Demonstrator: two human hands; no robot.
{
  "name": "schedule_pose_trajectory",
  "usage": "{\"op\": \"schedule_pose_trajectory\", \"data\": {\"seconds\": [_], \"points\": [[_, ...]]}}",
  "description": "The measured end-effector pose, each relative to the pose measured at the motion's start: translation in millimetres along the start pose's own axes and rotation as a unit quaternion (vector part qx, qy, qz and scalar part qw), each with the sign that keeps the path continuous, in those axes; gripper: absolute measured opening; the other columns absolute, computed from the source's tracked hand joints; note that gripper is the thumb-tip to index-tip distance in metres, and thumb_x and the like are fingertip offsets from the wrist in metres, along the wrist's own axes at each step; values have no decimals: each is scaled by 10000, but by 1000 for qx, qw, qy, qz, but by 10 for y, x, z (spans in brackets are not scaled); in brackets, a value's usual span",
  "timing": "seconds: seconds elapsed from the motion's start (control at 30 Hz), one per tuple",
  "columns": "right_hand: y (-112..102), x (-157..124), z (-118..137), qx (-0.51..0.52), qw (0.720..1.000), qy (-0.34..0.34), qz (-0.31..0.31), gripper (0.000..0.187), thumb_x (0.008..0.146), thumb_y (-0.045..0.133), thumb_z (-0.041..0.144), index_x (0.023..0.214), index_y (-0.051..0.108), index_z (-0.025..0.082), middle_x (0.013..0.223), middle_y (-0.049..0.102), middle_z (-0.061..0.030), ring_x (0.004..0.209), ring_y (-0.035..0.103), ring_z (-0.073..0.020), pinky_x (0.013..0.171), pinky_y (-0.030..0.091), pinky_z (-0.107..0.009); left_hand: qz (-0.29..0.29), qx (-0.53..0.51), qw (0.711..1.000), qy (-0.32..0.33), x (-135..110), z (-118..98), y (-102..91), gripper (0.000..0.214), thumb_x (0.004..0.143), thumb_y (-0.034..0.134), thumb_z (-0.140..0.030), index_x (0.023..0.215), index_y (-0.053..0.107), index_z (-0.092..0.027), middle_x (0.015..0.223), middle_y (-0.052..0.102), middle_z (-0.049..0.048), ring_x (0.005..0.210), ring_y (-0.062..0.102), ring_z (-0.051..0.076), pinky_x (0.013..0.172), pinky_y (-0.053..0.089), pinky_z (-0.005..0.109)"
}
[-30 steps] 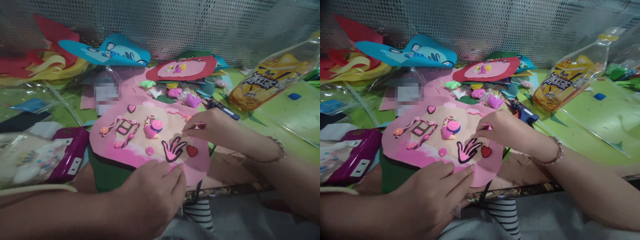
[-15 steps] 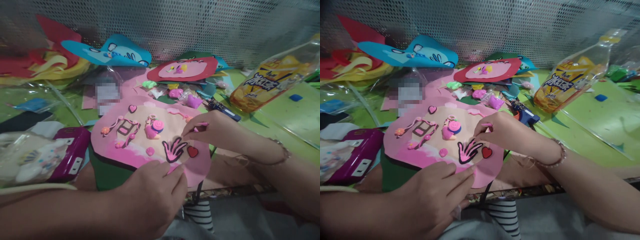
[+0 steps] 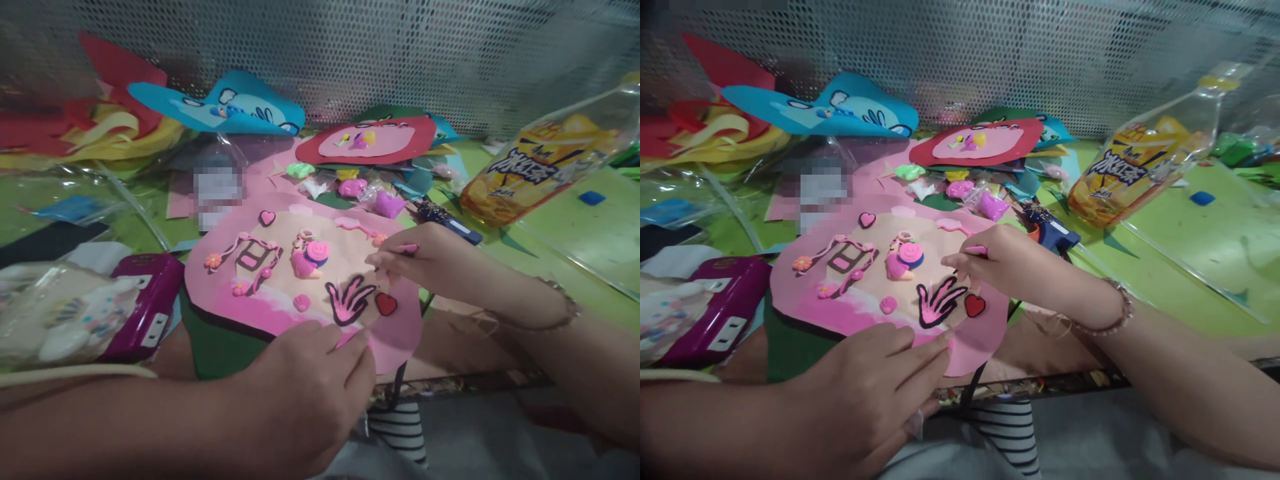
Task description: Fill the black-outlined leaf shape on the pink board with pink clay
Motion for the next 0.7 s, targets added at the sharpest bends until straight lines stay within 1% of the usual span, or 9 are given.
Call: {"op": "schedule_pose_trajectory", "data": {"seconds": [0.1, 0.2, 0.3, 0.37, 0.5, 0.57, 0.63, 0.7], "points": [[6, 8, -13, 17, 1000, 9, 8, 311, 870, 558, 301, 583, 626, 203, 540, 644, 23, 508, 562, -96, 482, 407, -224, 1, 2, 1000, 4, 0, -12, 8, 333, 890, 480, -207, 1164, 569, -42, 1226, 572, 182, 898, 564, 276, 671, 485, 422], [9, 17, -14, 18, 1000, 17, 15, 199, 839, 576, 232, 666, 670, 206, 634, 687, 13, 571, 593, -108, 525, 433, -225, 6, -3, 1000, 1, 4, -9, 11, 327, 888, 485, -201, 1164, 569, -44, 1218, 578, 174, 896, 567, 273, 663, 480, 419], [-1, 24, -14, 16, 999, 34, 11, 96, 778, 620, 196, 720, 693, 216, 670, 686, 29, 571, 567, -100, 523, 423, -224, 0, -4, 1000, 2, 5, -9, -3, 326, 882, 496, -211, 1152, 576, -48, 1193, 596, 159, 861, 573, 262, 646, 475, 407], [0, 27, -11, 15, 999, 44, 13, 80, 752, 630, 199, 704, 690, 224, 672, 673, 41, 559, 538, -92, 509, 405, -226, -3, 6, 1000, 2, 5, -9, -11, 327, 881, 502, -222, 1150, 579, -53, 1188, 600, 157, 852, 572, 257, 651, 472, 399], [-1, 32, 6, 1, 999, 43, 16, 90, 727, 617, 173, 676, 668, 226, 644, 626, 45, 536, 486, -86, 484, 366, -237, 0, 14, 1000, -3, 15, 3, -19, 329, 884, 501, -229, 1157, 577, -62, 1195, 598, 155, 870, 570, 251, 679, 471, 387], [4, 32, 2, 0, 999, 46, 20, 73, 733, 628, 192, 685, 669, 229, 637, 621, 44, 535, 488, -88, 489, 369, -245, -2, 12, 1000, 0, 19, 3, -23, 331, 887, 494, -231, 1157, 576, -58, 1198, 596, 156, 870, 570, 250, 675, 473, 385], [7, 30, -10, 5, 999, 47, 21, 54, 751, 646, 247, 712, 679, 230, 656, 644, 38, 555, 519, -96, 507, 386, -251, -2, 11, 1000, 1, 17, 2, -19, 328, 890, 489, -229, 1154, 578, -57, 1196, 597, 156, 870, 571, 253, 667, 475, 388], [11, 28, -15, 9, 999, 35, 22, 96, 783, 636, 296, 737, 684, 226, 673, 670, 29, 581, 551, -105, 531, 406, -251, -1, 11, 1000, 0, 11, 1, -12, 324, 891, 487, -226, 1151, 580, -58, 1191, 600, 153, 872, 571, 257, 664, 478, 395]]}}
Point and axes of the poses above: each hand's wrist, its own x-axis towards the middle knuckle, its own y-axis out of the palm, z = x × y, the point moved 6 cm from there along x, towards the middle knuckle
